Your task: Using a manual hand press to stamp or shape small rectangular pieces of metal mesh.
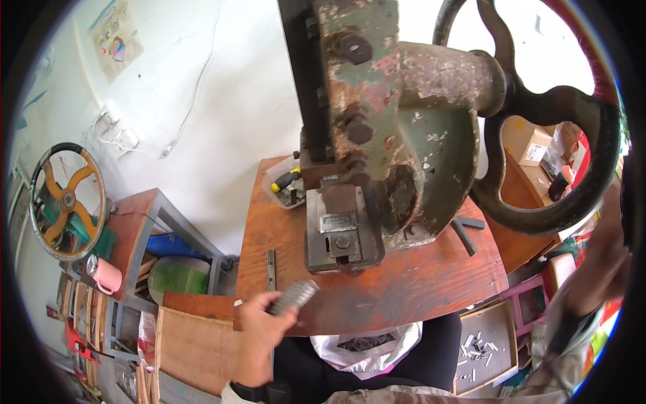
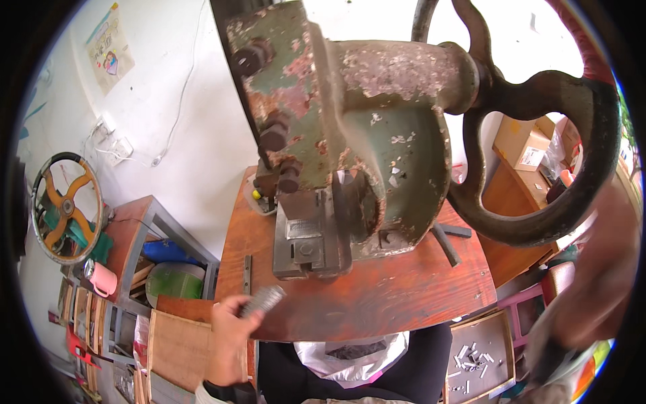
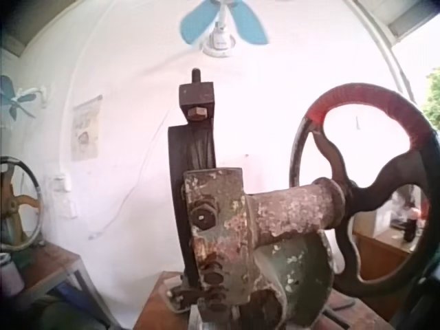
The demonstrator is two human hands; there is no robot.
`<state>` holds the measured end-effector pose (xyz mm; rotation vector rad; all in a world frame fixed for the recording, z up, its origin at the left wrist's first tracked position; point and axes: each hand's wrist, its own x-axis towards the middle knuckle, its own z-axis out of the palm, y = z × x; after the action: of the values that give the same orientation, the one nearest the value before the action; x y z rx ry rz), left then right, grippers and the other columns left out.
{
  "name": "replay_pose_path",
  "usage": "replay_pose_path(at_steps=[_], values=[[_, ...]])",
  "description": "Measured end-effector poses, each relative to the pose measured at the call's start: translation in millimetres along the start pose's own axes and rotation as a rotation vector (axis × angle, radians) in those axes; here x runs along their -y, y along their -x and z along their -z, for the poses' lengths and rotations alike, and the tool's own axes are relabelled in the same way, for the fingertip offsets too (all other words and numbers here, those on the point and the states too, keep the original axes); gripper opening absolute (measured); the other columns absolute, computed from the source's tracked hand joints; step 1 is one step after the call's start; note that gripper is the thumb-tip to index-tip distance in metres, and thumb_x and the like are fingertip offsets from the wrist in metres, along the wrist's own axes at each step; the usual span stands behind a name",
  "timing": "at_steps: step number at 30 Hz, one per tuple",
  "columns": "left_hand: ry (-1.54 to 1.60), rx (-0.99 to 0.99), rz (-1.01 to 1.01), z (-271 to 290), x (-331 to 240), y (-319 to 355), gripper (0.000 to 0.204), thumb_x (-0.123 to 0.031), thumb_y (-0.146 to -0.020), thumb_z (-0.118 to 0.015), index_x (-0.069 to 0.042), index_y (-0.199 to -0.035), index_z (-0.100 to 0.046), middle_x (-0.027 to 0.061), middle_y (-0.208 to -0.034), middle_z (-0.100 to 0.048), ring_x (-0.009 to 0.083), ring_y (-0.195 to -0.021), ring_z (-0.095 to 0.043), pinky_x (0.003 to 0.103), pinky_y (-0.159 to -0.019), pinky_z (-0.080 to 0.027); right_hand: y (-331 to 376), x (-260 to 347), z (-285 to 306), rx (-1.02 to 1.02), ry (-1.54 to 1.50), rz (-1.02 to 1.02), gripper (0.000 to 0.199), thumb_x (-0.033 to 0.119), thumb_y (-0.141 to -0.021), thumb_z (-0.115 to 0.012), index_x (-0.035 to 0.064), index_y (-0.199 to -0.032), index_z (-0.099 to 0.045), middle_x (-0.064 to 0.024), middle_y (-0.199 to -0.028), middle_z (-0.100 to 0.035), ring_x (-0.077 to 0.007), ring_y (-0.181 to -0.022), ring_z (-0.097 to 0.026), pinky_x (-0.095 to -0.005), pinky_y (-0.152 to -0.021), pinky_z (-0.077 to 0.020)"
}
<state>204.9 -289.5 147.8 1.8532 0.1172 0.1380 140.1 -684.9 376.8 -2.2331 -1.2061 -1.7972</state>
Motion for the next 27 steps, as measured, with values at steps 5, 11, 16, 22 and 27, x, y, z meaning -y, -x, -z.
replay_pose_path(at_steps=[5, 11, 16, 22, 27], values=[[-0.453, 0.073, -0.718, -73.2, -4.8, 26.7, 0.043, -0.016, -0.055, -0.078, -0.005, -0.095, -0.064, 0.0104, -0.091, -0.058, 0.0300, -0.085, -0.055, 0.042, -0.075, -0.044, 125.3, 115.1, -102.5, 0.613, -0.571, -0.478, 0.058, 0.035, -0.064, -0.076, 0.0098, -0.114, -0.059, -0.0089, -0.108, -0.059, -0.0290, -0.096, -0.055, -0.0433, -0.083, -0.0415], [-0.492, 0.166, -0.678, -72.5, -9.6, 24.0, 0.051, -0.015, -0.058, -0.077, -0.004, -0.105, -0.061, 0.0094, -0.093, -0.059, 0.0289, -0.091, -0.053, 0.042, -0.079, -0.040, 116.6, 167.1, -164.5, 0.831, -0.475, -0.381, 0.066, 0.046, -0.064, -0.072, 0.0259, -0.125, -0.055, -0.0117, -0.134, -0.041, -0.0359, -0.119, -0.039, -0.0538, -0.091, -0.0356], [-0.383, 0.172, -0.530, -72.6, -10.9, 28.5, 0.056, -0.013, -0.059, -0.078, -0.002, -0.110, -0.058, 0.0111, -0.095, -0.061, 0.0302, -0.088, -0.054, 0.042, -0.080, -0.042, 129.7, 154.3, -169.3, 0.836, -0.383, -0.419, 0.061, 0.045, -0.068, -0.070, 0.0285, -0.125, -0.056, -0.0109, -0.134, -0.043, -0.0376, -0.120, -0.039, -0.0534, -0.095, -0.0342], [-0.667, 0.203, -0.610, -79.5, -26.4, 26.4, 0.053, -0.025, -0.062, -0.079, -0.004, -0.106, -0.059, 0.0104, -0.094, -0.057, 0.0309, -0.087, -0.053, 0.042, -0.079, -0.041, 139.4, 140.2, -171.4, 0.765, -0.451, -0.627, 0.054, 0.038, -0.072, -0.070, 0.0160, -0.120, -0.060, -0.0139, -0.132, -0.046, -0.0388, -0.121, -0.039, -0.0517, -0.097, -0.0344], [-0.810, 0.042, -0.684, -111.3, -20.9, 30.9, 0.046, -0.033, -0.064, -0.078, -0.006, -0.095, -0.058, 0.0102, -0.088, -0.054, 0.0320, -0.082, -0.053, 0.043, -0.072, -0.042, 150.1, 134.8, -172.5, 0.484, -0.647, -0.798, 0.045, 0.024, -0.071, -0.074, 0.0082, -0.112, -0.062, -0.0138, -0.118, -0.055, -0.0378, -0.113, -0.047, -0.0479, -0.094, -0.0408]])
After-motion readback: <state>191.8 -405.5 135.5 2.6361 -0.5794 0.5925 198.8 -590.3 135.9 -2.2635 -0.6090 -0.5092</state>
